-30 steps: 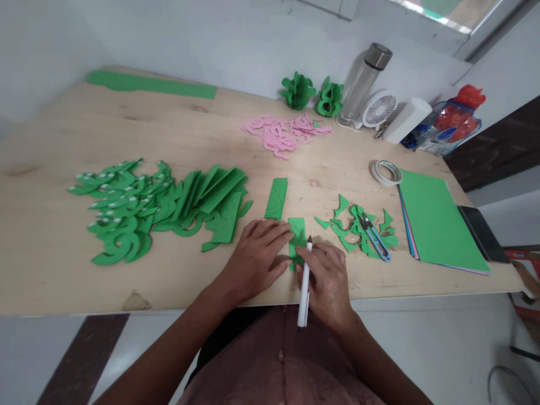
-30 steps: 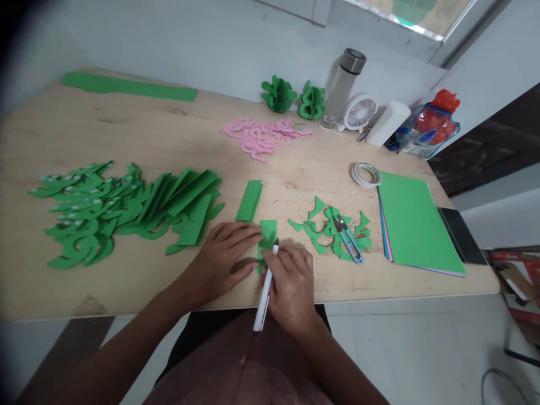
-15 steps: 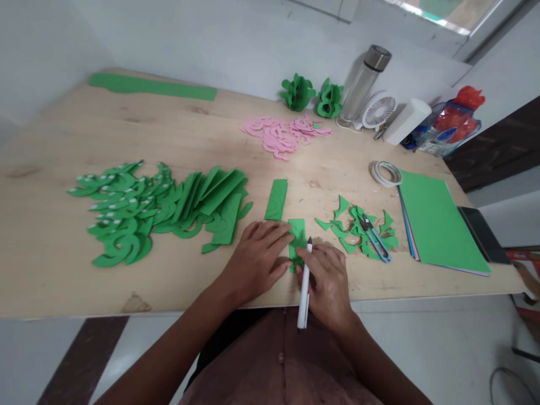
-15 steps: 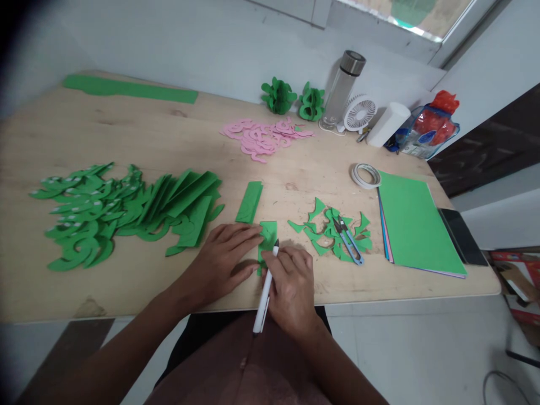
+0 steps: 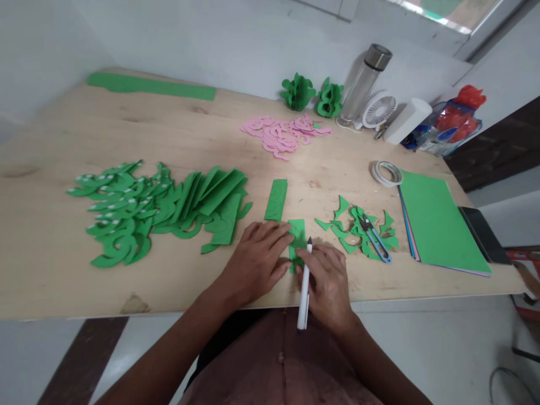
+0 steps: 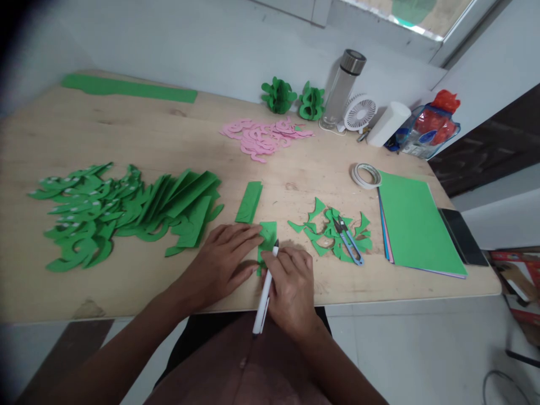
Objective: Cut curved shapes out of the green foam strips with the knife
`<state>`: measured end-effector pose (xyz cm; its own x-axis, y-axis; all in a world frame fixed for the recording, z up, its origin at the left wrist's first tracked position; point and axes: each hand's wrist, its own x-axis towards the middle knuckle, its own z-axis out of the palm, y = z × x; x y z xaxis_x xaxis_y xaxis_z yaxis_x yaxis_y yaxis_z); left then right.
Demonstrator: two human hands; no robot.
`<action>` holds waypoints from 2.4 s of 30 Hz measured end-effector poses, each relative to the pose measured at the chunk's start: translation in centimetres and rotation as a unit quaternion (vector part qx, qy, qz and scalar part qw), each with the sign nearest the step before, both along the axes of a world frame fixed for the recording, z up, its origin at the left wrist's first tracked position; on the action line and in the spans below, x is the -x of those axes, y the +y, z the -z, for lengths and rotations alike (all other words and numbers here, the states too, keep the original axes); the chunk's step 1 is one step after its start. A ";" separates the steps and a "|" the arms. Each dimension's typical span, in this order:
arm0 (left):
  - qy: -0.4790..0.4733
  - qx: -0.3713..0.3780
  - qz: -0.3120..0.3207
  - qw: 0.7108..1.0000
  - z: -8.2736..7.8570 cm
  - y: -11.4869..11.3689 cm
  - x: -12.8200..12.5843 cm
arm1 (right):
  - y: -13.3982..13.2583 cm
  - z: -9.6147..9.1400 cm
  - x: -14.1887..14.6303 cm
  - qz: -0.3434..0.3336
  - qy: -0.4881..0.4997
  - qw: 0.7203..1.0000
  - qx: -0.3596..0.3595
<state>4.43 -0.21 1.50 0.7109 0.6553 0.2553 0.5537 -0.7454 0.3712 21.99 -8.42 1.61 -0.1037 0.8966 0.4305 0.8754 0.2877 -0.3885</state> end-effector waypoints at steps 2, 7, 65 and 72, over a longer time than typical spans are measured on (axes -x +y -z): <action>0.001 0.003 0.000 1.000 0.0 0.0 0.1 | 0.0 0.0 0.0 0.000 0.000 1.000 -0.002; -0.001 -0.002 -0.001 1.000 0.3 -0.1 0.1 | 0.1 0.2 0.0 -0.006 -0.002 1.000 -0.016; 0.040 -0.006 -0.002 0.999 0.5 0.2 -0.2 | 4.2 0.1 -0.6 -0.032 0.002 0.999 -0.030; 0.030 -0.004 -0.001 1.000 0.9 0.1 0.0 | 4.2 0.1 -0.5 -0.027 -0.005 0.999 -0.026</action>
<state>4.46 -0.08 0.64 0.7236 0.6550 0.2176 0.5765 -0.7469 0.3312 22.50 -4.23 1.51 -0.1563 0.8662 0.4746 0.8612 0.3548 -0.3640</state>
